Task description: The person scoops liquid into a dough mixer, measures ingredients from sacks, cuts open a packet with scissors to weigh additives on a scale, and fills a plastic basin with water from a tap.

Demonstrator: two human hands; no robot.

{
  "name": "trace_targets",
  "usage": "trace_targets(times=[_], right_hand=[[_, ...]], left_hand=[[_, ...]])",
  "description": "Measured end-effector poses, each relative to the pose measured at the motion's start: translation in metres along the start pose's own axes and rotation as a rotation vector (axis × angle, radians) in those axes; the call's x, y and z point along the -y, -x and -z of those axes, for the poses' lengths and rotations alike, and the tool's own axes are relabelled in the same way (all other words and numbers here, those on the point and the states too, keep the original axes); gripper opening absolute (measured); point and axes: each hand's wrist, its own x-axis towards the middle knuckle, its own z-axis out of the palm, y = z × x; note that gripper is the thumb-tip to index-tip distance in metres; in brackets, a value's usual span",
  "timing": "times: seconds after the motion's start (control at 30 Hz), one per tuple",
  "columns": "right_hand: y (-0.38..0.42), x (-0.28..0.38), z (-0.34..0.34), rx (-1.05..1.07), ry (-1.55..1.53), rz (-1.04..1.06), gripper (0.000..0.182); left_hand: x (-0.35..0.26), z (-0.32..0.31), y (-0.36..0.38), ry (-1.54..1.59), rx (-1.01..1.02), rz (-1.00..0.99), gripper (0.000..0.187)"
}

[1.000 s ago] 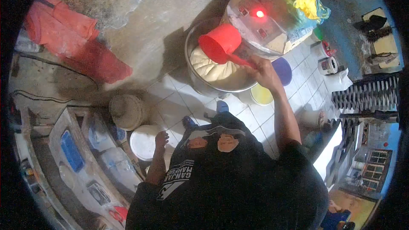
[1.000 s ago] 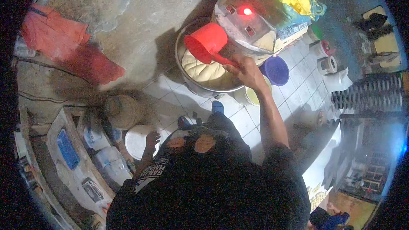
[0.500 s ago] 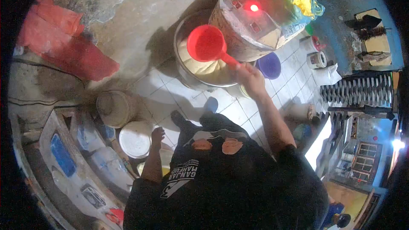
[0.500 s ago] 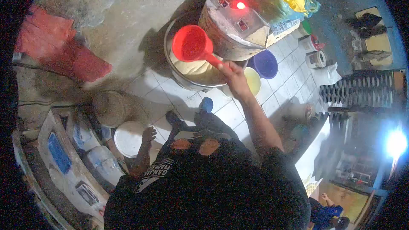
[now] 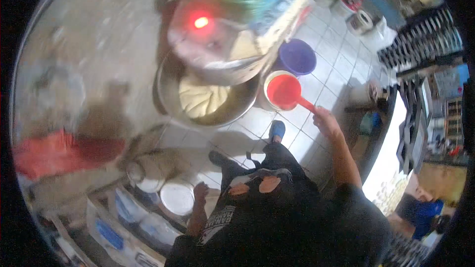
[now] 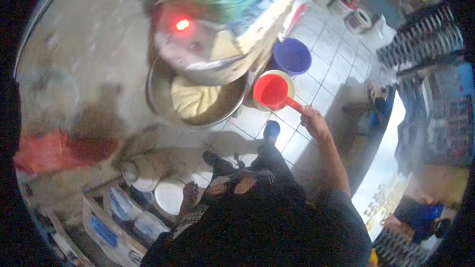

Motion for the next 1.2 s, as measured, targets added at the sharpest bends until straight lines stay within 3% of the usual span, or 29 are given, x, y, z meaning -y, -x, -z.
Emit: trace_targets(times=[0.07, 0.13, 0.2, 0.23, 0.3, 0.33, 0.4, 0.53, 0.57, 0.6, 0.63, 0.7, 0.73, 0.77, 0.8, 0.83, 0.87, 0.9, 0.93, 0.97, 1.0, 1.03, 1.07, 1.1, 1.17, 1.2], right_hand=[[-0.047, 0.007, 0.039, -0.105, 0.001, -0.042, 0.020], [-0.114, -0.007, 0.084, -0.237, -0.011, 0.047, 0.022], [-0.187, -0.022, 0.127, -0.326, -0.049, 0.057, 0.025], [-0.219, -0.024, 0.147, -0.318, -0.066, 0.046, 0.025], [-0.279, -0.027, 0.181, -0.343, -0.115, 0.050, 0.025], [-0.309, -0.027, 0.197, -0.358, -0.118, 0.061, 0.026], [-0.362, -0.042, 0.225, -0.355, -0.077, 0.079, 0.027], [-0.413, -0.003, 0.233, -0.440, -0.130, 0.026, 0.031], [-0.415, 0.001, 0.238, -0.499, -0.168, 0.043, 0.033], [-0.405, 0.003, 0.247, -0.514, -0.173, 0.037, 0.033], [-0.392, 0.004, 0.253, -0.504, -0.134, 0.053, 0.034], [-0.360, -0.004, 0.268, -0.480, 0.025, 0.072, 0.037], [-0.346, -0.047, 0.293, -0.466, 0.146, 0.067, 0.037], [-0.338, -0.086, 0.320, -0.404, 0.337, -0.089, 0.036], [-0.286, -0.088, 0.317, -0.368, 0.334, -0.077, 0.033], [-0.248, -0.128, 0.331, -0.356, 0.212, 0.013, 0.025], [-0.209, -0.160, 0.356, -0.128, -0.058, -0.100, 0.023], [-0.167, -0.186, 0.378, -0.033, 0.356, -0.020, 0.017], [-0.111, -0.198, 0.378, -0.100, 0.073, -0.085, 0.011], [-0.081, -0.198, 0.383, -0.108, 0.753, -0.504, 0.009], [-0.047, -0.227, 0.400, 0.127, 1.095, -0.358, 0.010], [-0.013, -0.255, 0.417, 0.307, 1.428, -0.140, 0.012], [0.022, -0.258, 0.417, 0.390, 1.548, -0.235, 0.017], [0.055, -0.263, 0.416, 0.357, 1.545, -0.252, 0.017], [0.107, -0.269, 0.417, -0.428, -0.004, -0.637, 0.027], [0.117, -0.264, 0.412, -0.438, -0.018, -0.629, 0.027]], left_hand=[[0.020, -0.030, -0.006, -0.674, -0.004, -0.489, 0.032], [0.004, -0.115, 0.008, -0.358, -0.385, -0.112, 0.031], [0.018, -0.148, 0.002, -0.226, -0.107, -0.371, 0.031], [0.015, -0.181, -0.009, -0.253, -0.112, -0.382, 0.031], [0.016, -0.235, -0.013, -0.365, -0.166, -0.264, 0.036], [0.018, -0.281, -0.013, -0.640, -0.226, -0.270, 0.038], [0.009, -0.389, 0.009, -1.279, -0.059, -0.508, 0.038], [0.005, -0.448, -0.008, -1.462, -0.073, -0.441, 0.033], [0.003, -0.468, -0.010, -1.270, -0.139, -0.349, 0.032], [0.004, -0.489, -0.006, -1.075, -0.200, -0.256, 0.031], [0.009, -0.478, -0.012, -1.082, -0.187, -0.252, 0.031], [0.008, -0.445, -0.039, -1.216, -0.069, -0.431, 0.031], [0.003, -0.449, -0.044, -1.258, -0.019, -0.500, 0.031], [0.000, -0.452, -0.049, -1.034, -0.150, -0.325, 0.032], [-0.001, -0.454, -0.050, -0.802, -0.274, -0.141, 0.032], [-0.003, -0.447, -0.058, -0.781, -0.244, -0.168, 0.037], [-0.003, -0.439, -0.069, -0.768, -0.224, -0.171, 0.037], [-0.001, -0.440, -0.074, -0.760, -0.184, -0.167, 0.037], [-0.001, -0.439, -0.082, -0.752, -0.140, -0.166, 0.037], [0.000, -0.421, -0.095, -0.545, 0.054, -0.153, 0.039], [0.007, -0.449, -0.097, -0.768, -0.129, -0.167, 0.032], [0.008, -0.451, -0.116, -0.759, -0.107, -0.110, 0.032], [0.008, -0.458, -0.129, -0.758, -0.085, -0.048, 0.031], [0.008, -0.462, -0.137, -0.776, -0.059, -0.034, 0.031], [0.006, -0.505, -0.143, -1.034, -0.076, -0.018, 0.031], [0.007, -0.521, -0.148, -1.051, -0.067, -0.020, 0.031]])
